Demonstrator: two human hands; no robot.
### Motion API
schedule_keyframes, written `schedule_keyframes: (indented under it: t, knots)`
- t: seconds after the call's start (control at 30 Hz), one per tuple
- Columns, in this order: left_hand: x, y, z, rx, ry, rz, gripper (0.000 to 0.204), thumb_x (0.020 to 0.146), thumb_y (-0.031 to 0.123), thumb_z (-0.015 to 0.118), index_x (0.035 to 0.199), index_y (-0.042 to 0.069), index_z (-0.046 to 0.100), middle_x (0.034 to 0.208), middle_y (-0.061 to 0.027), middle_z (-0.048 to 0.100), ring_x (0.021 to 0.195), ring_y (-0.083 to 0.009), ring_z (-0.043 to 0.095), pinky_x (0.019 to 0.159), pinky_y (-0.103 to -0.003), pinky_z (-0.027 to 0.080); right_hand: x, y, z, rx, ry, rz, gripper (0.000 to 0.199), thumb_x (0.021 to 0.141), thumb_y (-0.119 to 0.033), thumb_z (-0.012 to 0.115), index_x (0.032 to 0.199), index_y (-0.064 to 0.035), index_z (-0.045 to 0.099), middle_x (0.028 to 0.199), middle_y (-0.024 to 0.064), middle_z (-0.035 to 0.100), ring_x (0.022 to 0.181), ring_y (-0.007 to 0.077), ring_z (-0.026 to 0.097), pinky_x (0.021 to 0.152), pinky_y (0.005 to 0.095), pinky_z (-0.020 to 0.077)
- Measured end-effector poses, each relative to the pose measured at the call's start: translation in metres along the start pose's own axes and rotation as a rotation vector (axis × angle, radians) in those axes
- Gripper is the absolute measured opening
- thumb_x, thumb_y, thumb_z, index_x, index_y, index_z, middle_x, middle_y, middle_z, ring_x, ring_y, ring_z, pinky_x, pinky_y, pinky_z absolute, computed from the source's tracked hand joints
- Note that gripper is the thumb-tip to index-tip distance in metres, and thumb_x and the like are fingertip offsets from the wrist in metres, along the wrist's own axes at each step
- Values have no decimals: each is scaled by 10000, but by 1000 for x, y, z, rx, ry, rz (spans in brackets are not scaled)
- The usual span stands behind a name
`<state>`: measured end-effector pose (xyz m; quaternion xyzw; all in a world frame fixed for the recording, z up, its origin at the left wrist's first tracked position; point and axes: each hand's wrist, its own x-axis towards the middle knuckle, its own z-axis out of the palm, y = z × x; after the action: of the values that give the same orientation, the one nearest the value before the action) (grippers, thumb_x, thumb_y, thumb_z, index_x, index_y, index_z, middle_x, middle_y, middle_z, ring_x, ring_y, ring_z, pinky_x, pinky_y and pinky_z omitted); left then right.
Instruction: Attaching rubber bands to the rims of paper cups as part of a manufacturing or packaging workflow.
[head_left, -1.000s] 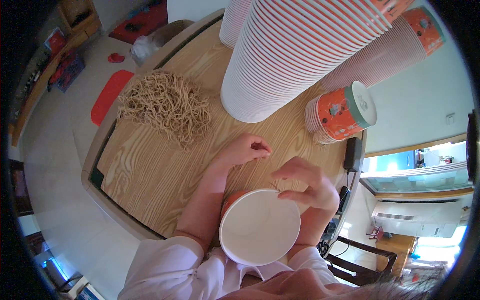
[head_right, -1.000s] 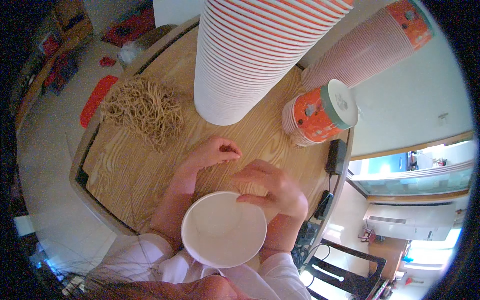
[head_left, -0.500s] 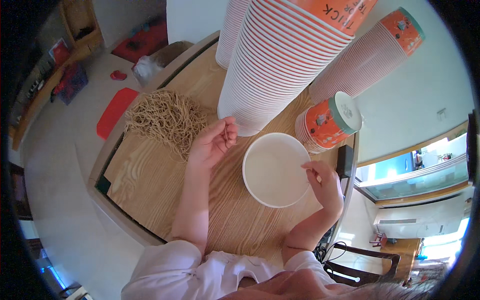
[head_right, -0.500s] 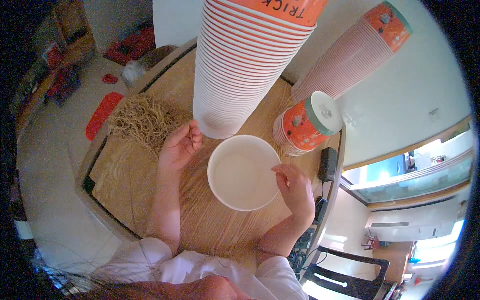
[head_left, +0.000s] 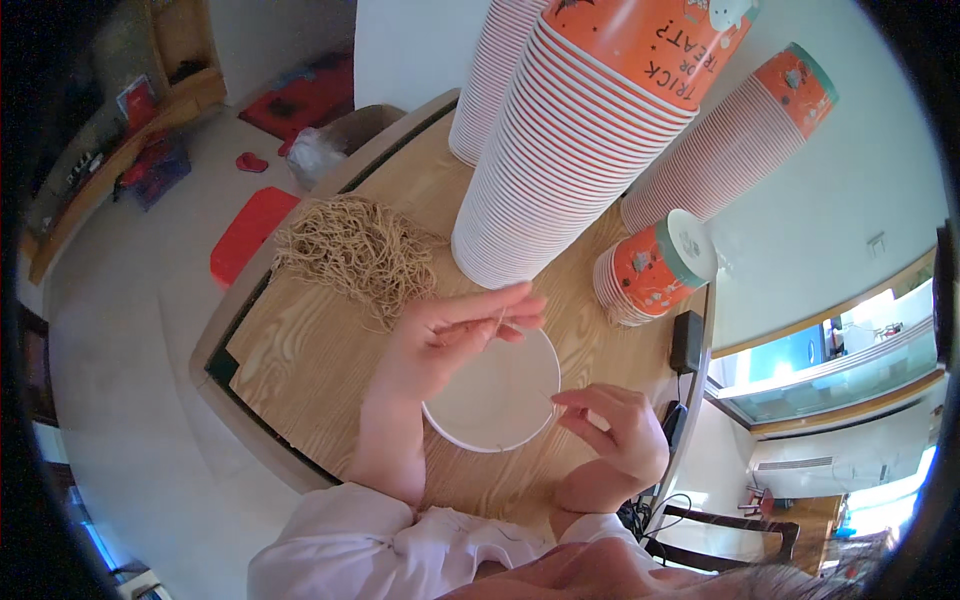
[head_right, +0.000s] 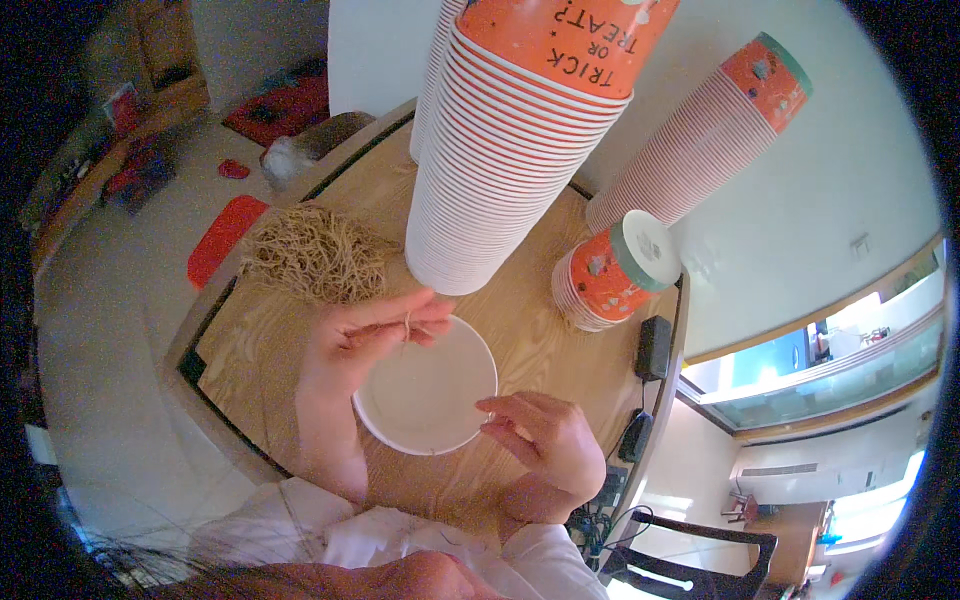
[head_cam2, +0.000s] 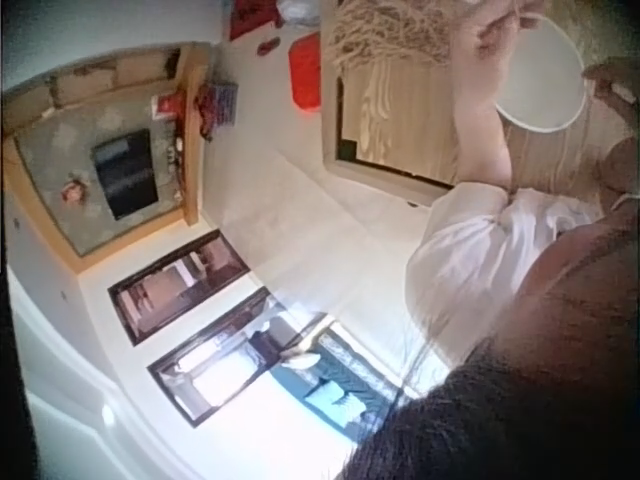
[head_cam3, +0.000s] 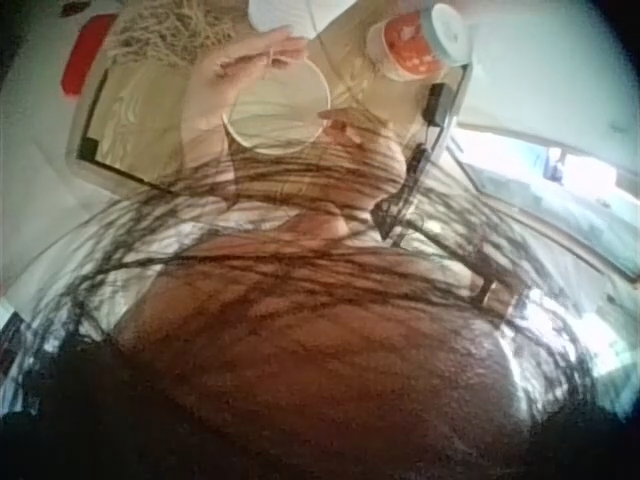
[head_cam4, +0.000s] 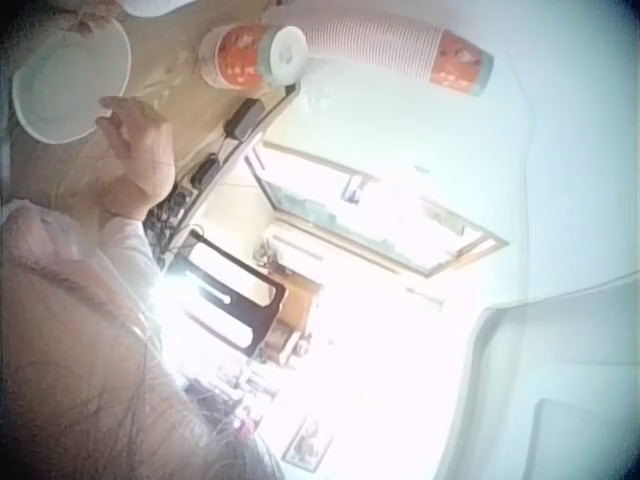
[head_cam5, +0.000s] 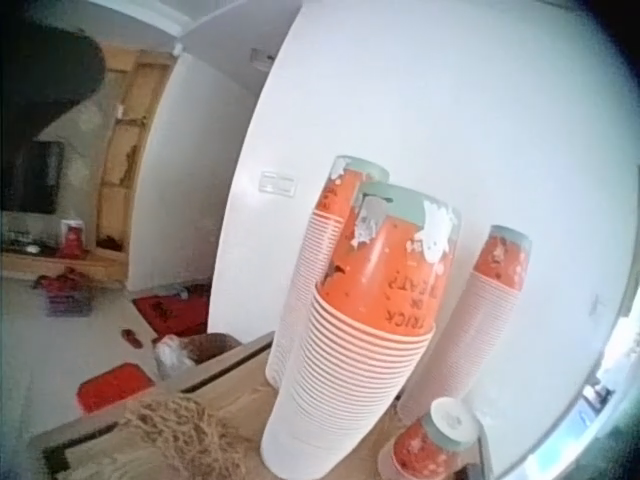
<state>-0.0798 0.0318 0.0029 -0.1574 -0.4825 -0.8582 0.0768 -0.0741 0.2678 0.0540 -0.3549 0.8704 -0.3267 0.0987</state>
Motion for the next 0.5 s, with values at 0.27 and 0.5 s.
schedule_keyframes:
  t: [0.27, 0.5]
  knots:
    - [-5, 16, 17, 570, 62, 119, 158, 788, 26, 681, 945, 11, 692, 967, -106, 692, 822, -139, 669, 653, -243, 525, 8, 0, 7, -17, 501, -119, 285, 703, -25, 742, 976, -15, 663, 862, 121, 657, 746, 242, 643, 655, 330, 507]
    - [-2, -2, 34, 679, 17, 136, 90, 759, 92, 715, 809, 33, 668, 745, -66, 638, 587, -164, 579, 510, -287, 439, 31, 1, 25, 82, 625, -154, 475, 649, -85, 806, 1084, -21, 627, 1007, 133, 649, 909, 253, 634, 785, 327, 504]
